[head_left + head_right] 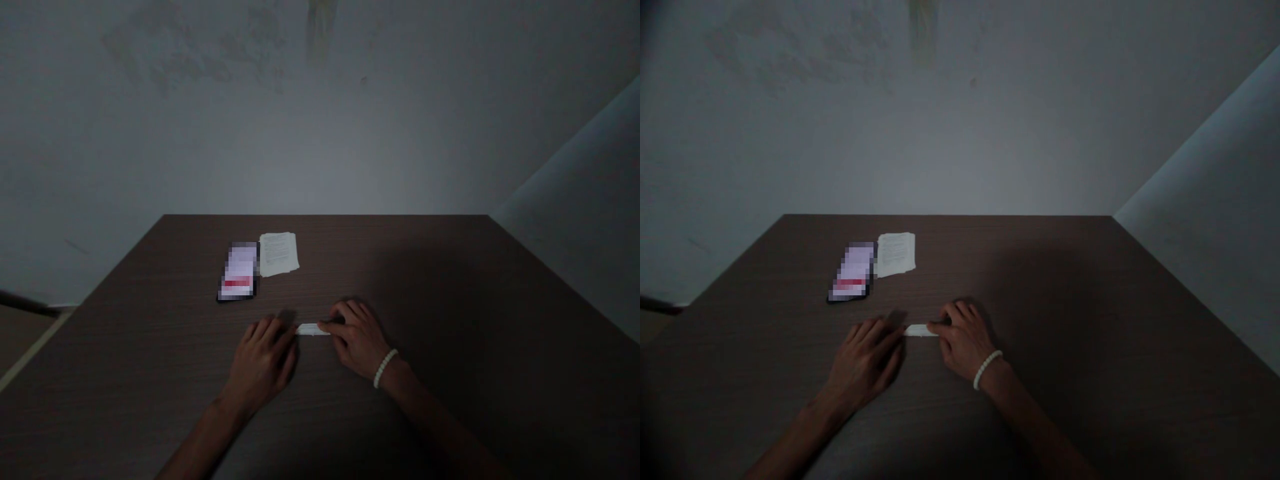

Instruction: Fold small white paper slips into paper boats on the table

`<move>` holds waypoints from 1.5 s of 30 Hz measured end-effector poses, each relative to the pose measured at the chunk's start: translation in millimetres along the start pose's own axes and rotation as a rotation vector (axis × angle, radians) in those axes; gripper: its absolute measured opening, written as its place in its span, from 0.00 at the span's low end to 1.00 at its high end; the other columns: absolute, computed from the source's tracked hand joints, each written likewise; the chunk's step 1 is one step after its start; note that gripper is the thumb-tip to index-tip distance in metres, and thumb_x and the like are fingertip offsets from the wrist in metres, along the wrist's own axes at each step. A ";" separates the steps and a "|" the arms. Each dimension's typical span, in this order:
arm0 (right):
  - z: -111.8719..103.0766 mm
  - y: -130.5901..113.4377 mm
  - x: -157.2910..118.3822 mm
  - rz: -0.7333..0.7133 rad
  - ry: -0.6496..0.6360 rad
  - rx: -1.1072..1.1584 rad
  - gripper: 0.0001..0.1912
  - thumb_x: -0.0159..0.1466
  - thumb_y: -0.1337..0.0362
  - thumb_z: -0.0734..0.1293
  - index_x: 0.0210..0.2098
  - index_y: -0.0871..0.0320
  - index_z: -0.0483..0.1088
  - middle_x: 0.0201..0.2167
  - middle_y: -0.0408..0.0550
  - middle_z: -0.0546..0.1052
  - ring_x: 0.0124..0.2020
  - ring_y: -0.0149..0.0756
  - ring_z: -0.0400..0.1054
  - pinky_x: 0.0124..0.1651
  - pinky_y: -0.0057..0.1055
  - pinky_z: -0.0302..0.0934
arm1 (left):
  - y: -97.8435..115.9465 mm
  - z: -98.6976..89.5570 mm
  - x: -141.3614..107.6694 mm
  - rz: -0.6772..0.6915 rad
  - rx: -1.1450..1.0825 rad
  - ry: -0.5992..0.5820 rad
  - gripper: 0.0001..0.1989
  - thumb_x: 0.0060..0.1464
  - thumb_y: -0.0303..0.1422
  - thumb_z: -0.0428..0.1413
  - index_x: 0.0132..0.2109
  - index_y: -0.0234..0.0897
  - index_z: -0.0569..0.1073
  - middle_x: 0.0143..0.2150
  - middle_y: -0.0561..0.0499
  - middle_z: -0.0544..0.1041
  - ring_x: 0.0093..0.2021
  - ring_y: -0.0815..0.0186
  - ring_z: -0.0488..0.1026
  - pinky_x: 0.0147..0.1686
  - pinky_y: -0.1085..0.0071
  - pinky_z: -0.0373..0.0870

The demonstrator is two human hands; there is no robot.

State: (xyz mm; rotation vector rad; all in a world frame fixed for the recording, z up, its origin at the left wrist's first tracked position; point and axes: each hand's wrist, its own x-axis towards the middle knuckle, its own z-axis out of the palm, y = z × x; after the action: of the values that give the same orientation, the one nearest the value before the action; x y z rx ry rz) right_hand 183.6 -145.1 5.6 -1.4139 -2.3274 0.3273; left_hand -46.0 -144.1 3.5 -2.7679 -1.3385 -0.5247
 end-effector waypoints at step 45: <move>8.2 8.5 7.7 0.049 0.293 0.334 0.09 0.62 0.70 0.66 0.40 0.56 0.74 0.34 0.47 0.77 0.37 0.38 0.67 0.43 0.36 0.61 | 4.3 21.8 49.4 -0.156 -0.534 0.160 0.10 0.57 0.31 0.51 0.28 0.36 0.71 0.29 0.49 0.72 0.34 0.61 0.68 0.37 0.65 0.64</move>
State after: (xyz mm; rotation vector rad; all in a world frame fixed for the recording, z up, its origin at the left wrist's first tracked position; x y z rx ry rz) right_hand 183.4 -134.3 -3.5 -1.2602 -1.9040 0.4649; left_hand -8.1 -105.8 -1.3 -2.9234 -1.5738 -1.2504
